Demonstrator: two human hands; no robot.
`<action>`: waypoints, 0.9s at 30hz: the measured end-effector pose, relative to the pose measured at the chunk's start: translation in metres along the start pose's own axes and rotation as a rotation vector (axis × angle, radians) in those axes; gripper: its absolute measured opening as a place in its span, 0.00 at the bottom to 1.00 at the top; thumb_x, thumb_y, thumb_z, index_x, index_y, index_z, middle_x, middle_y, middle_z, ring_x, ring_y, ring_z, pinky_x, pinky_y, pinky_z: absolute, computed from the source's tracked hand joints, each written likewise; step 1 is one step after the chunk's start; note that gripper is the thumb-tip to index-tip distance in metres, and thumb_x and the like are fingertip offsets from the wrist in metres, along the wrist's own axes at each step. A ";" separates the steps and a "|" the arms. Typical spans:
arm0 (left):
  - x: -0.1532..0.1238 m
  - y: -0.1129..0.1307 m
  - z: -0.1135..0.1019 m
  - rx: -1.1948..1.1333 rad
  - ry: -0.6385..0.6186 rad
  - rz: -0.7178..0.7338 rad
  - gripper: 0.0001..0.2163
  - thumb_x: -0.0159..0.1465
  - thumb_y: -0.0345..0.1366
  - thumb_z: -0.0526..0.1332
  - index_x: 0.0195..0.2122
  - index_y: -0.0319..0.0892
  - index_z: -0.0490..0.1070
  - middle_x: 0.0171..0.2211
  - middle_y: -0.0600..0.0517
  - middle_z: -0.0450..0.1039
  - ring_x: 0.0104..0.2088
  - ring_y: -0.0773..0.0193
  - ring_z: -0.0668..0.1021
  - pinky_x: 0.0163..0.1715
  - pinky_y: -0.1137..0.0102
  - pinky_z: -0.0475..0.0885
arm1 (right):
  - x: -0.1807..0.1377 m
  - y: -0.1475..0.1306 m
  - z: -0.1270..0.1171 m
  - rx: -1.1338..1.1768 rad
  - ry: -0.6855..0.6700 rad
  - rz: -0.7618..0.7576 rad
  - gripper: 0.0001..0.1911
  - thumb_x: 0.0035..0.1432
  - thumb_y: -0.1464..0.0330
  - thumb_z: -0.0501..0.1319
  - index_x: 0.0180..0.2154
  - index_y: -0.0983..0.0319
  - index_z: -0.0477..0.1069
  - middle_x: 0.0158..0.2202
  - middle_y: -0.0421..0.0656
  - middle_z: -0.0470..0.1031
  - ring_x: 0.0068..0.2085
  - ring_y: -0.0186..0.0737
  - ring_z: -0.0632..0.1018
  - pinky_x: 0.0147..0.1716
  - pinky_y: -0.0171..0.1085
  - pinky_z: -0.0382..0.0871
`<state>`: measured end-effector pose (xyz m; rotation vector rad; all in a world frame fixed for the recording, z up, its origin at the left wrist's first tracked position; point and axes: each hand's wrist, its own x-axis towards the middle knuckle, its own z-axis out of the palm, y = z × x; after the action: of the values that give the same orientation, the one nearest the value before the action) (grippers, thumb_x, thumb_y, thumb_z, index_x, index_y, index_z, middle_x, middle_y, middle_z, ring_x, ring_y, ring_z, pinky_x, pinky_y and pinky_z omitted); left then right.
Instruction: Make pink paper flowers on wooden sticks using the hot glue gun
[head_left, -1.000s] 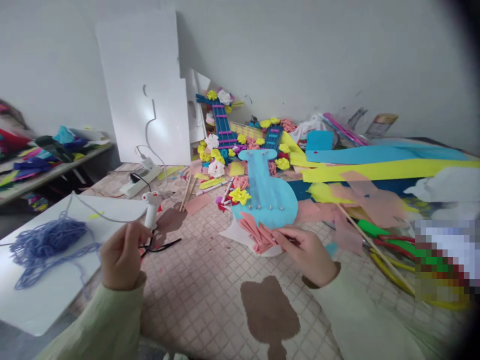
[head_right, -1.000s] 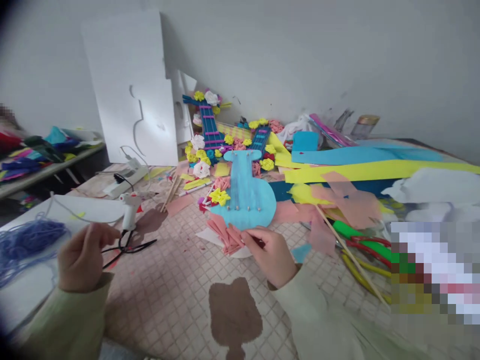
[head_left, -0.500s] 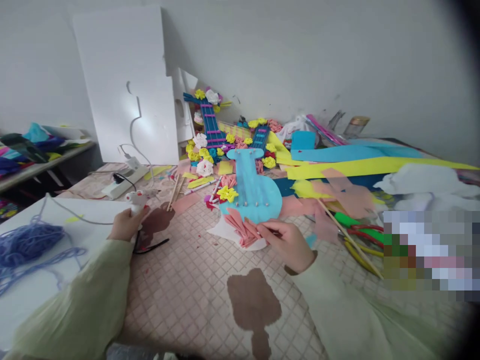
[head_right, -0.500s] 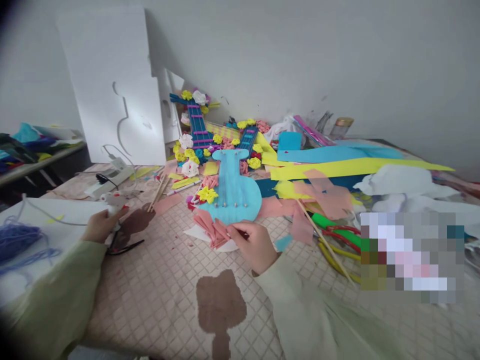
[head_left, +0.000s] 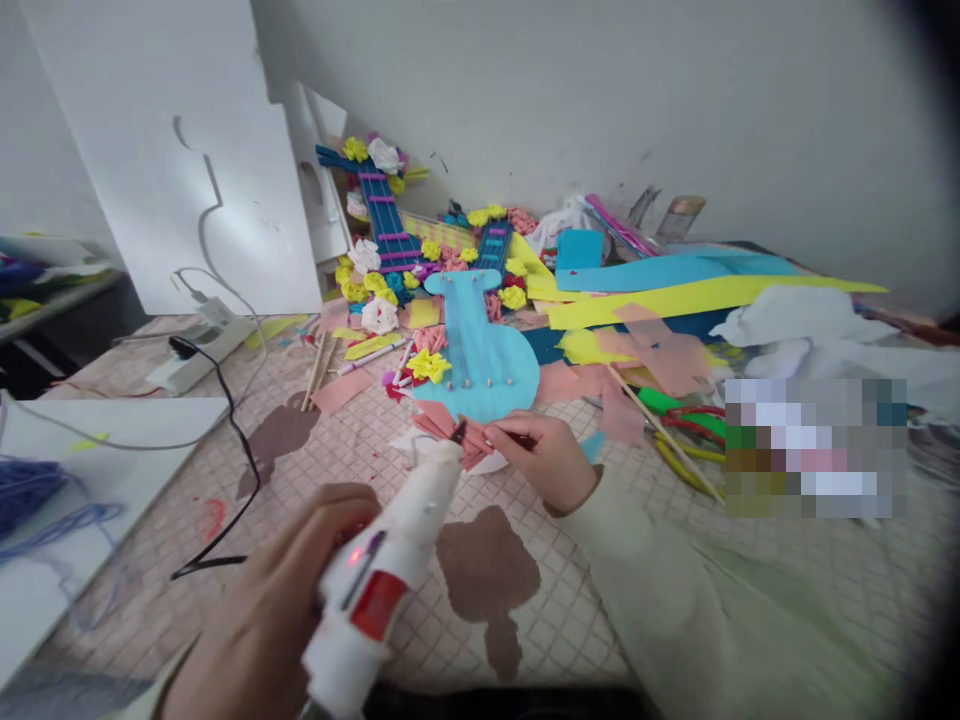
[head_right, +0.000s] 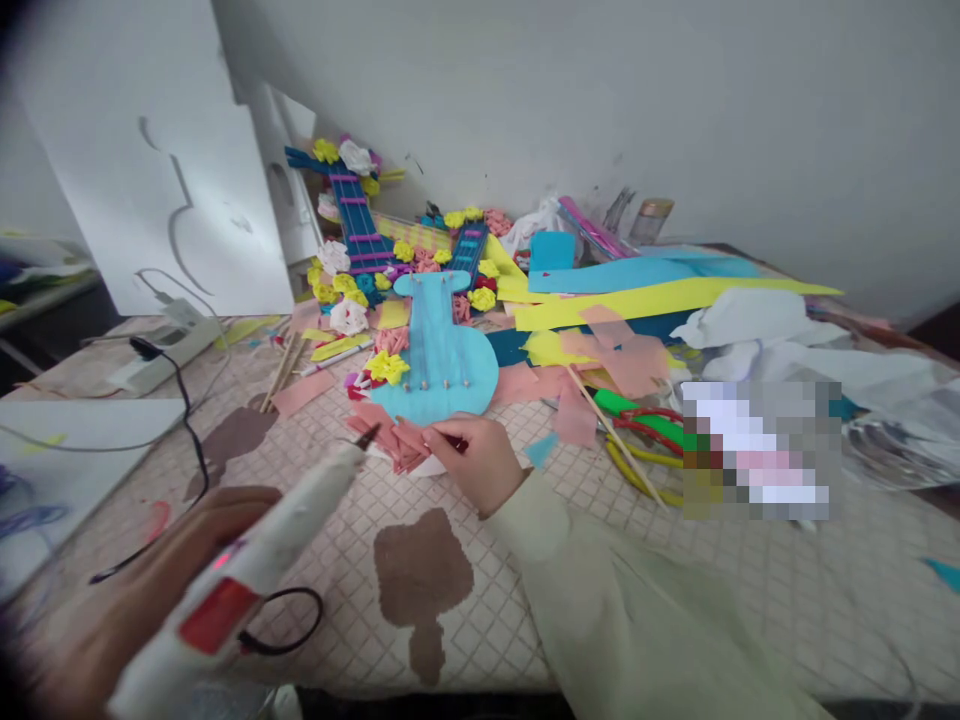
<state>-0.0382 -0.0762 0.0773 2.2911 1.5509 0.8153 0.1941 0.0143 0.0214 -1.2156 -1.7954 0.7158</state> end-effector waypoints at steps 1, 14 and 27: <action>0.002 0.003 0.005 0.011 -0.055 0.063 0.12 0.53 0.34 0.57 0.40 0.48 0.64 0.39 0.50 0.71 0.36 0.60 0.75 0.32 0.72 0.71 | 0.000 0.000 0.000 0.001 0.001 0.004 0.12 0.55 0.68 0.55 0.26 0.64 0.74 0.21 0.40 0.69 0.25 0.33 0.69 0.24 0.32 0.59; 0.011 -0.002 0.035 0.140 -0.212 0.034 0.10 0.55 0.30 0.51 0.39 0.44 0.58 0.35 0.50 0.68 0.31 0.60 0.74 0.28 0.69 0.69 | -0.001 -0.002 -0.002 -0.003 -0.043 -0.017 0.13 0.56 0.67 0.54 0.26 0.64 0.74 0.23 0.42 0.72 0.27 0.34 0.71 0.26 0.32 0.60; 0.012 -0.002 0.033 0.140 -0.234 -0.045 0.08 0.54 0.32 0.50 0.37 0.43 0.60 0.31 0.50 0.70 0.28 0.59 0.75 0.26 0.68 0.69 | -0.001 -0.002 -0.002 -0.017 -0.033 -0.013 0.13 0.56 0.68 0.54 0.27 0.64 0.75 0.24 0.42 0.73 0.27 0.34 0.71 0.25 0.32 0.60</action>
<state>-0.0171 -0.0610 0.0536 2.3394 1.5895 0.4206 0.1949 0.0130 0.0236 -1.2083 -1.8389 0.7183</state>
